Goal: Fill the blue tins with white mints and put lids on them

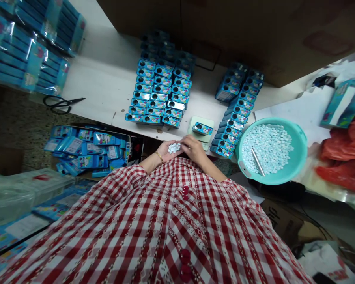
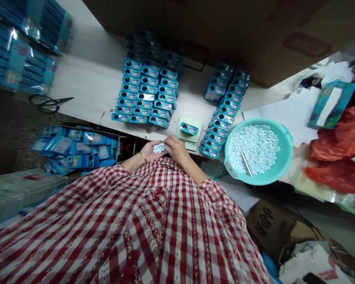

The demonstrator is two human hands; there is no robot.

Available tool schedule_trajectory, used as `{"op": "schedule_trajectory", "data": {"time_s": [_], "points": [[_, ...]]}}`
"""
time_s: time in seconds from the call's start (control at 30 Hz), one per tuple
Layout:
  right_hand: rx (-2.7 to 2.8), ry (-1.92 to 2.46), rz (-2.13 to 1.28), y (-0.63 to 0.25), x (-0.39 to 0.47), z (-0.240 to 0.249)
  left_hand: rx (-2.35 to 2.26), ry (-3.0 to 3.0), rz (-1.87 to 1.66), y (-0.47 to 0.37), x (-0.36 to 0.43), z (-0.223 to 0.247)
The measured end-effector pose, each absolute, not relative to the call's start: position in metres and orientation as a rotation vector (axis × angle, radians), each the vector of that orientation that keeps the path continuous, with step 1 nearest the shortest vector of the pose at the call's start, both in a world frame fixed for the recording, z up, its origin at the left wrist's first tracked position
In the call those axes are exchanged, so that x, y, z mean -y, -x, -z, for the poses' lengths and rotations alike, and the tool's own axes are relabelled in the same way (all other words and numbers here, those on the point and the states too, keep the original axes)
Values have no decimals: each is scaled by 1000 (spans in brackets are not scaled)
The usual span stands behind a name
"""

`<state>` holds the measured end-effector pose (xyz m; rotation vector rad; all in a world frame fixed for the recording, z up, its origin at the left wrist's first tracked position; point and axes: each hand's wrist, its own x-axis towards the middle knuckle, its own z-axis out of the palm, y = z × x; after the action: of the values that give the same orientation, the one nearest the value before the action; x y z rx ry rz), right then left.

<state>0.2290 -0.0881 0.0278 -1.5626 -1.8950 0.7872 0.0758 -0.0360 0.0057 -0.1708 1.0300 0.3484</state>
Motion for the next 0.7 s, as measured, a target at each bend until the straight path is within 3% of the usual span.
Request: {"op": "schedule_trajectory", "data": {"time_s": [0.33,0.47,0.7], "points": [[1921,2079,-471,-288,61,-30,-998,143,-374,-93,22,-13],[1936,2023,-450,-271,74,-35,-1000,155,-381,-88,26,-13],[2501,1581,-774,-201,91,-42,-992,219,-342,-76,36,-6]]}}
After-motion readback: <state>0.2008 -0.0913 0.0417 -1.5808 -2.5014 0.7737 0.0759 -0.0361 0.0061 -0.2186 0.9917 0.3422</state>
